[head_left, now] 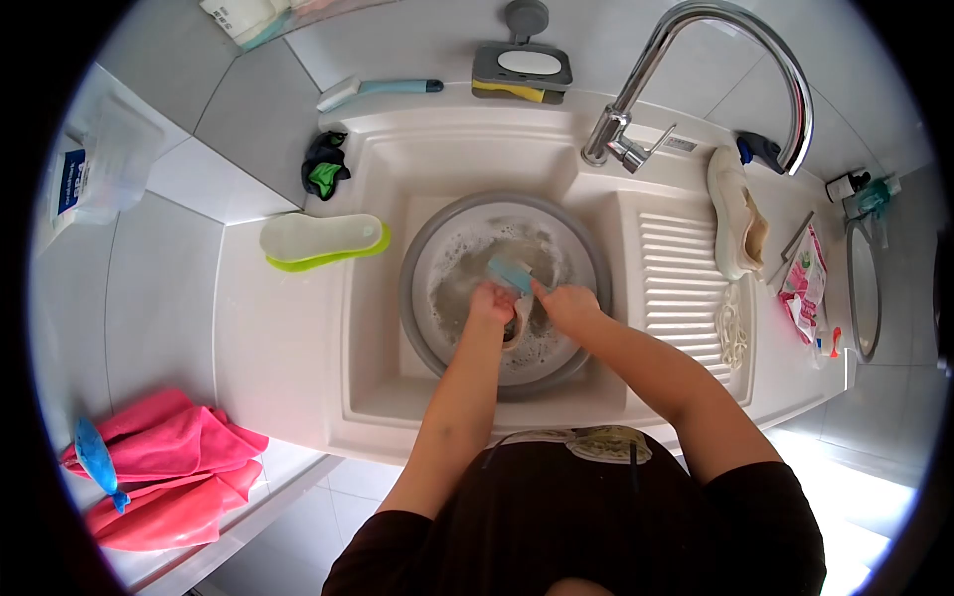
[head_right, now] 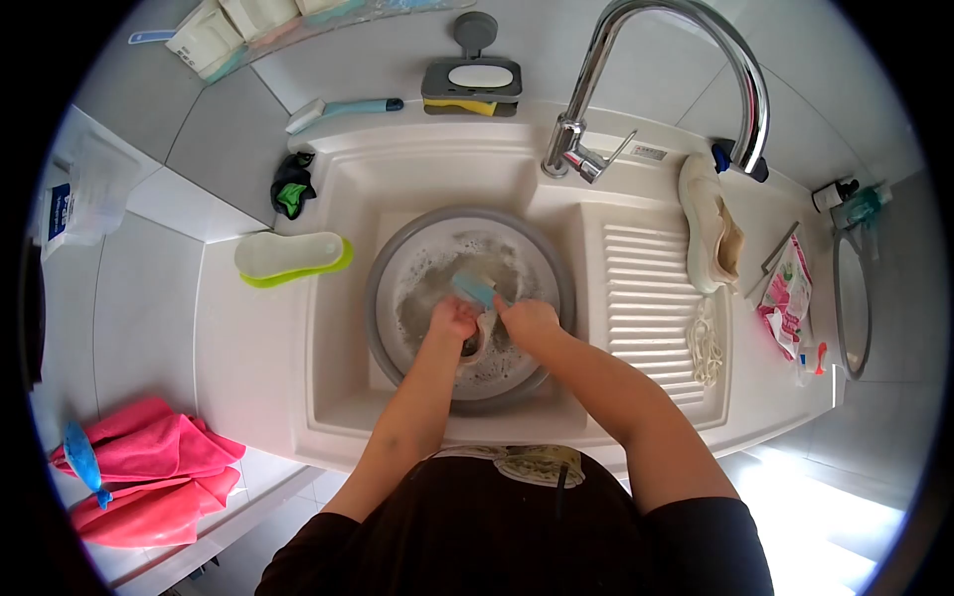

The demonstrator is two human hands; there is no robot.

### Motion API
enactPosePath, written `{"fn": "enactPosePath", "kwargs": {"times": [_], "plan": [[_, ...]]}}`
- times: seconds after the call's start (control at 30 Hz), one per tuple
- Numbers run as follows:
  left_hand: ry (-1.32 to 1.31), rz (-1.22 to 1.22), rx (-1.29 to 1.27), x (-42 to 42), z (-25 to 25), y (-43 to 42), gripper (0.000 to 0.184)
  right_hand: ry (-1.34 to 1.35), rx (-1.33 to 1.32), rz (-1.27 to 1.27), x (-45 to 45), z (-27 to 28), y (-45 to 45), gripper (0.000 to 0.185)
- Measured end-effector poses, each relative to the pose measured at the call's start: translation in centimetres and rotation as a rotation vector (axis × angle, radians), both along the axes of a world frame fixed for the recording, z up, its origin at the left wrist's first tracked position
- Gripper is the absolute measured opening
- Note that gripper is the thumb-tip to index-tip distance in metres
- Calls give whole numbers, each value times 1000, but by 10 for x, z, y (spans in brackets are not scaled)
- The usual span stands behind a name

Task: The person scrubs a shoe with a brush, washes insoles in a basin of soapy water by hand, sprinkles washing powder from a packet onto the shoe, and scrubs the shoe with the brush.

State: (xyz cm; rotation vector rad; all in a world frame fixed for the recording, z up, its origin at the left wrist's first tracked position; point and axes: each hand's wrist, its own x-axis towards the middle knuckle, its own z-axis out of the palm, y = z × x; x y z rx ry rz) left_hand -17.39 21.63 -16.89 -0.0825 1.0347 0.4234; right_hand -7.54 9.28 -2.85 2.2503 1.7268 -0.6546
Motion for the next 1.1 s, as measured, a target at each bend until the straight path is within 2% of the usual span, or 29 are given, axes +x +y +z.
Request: {"fn": "enactPosePath", "kwargs": {"times": [0.07,0.13,0.2,0.27,0.3,0.33,0.43,0.47,0.53,0.57,0.63,0.77,0.83,0.93,1.07,1.1], "plan": [[63,-12,-8,4,-2,3,33,3,22,-20,3,-12,2,49],[20,-78,58,1,-4,0,37,13,36,-37,-1,-15,3,48],[-17,-63,84,2,-2,2,39,117,38,-218,-4,-19,12,44],[-53,-51,112,2,2,1,41,186,47,-229,-4,-32,10,41],[-55,-42,137,1,25,-2,43,254,55,-243,-5,-37,8,38],[-59,-31,163,0,36,-3,45,254,58,-241,-6,-24,2,38],[-131,-41,126,3,19,4,50,382,182,-277,-2,21,-29,36],[-133,-34,125,9,26,2,50,363,224,-372,1,29,-39,36],[423,-309,316,27,45,-2,54,344,260,-472,9,33,-58,37],[423,-311,312,34,51,1,54,394,342,-523,14,33,-67,38],[731,-880,546,51,52,7,49,437,429,-580,15,41,-77,39],[850,-868,772,70,42,-4,46,381,462,-631,9,67,-91,38],[975,-534,929,71,38,-13,34,400,493,-678,11,77,-98,38],[870,-507,1081,58,20,-12,26,352,559,-717,16,79,-116,40],[939,-510,1137,55,6,-2,29,332,647,-724,22,80,-127,39],[987,-627,1104,56,23,-2,32,334,647,-728,23,80,-128,39]]}}
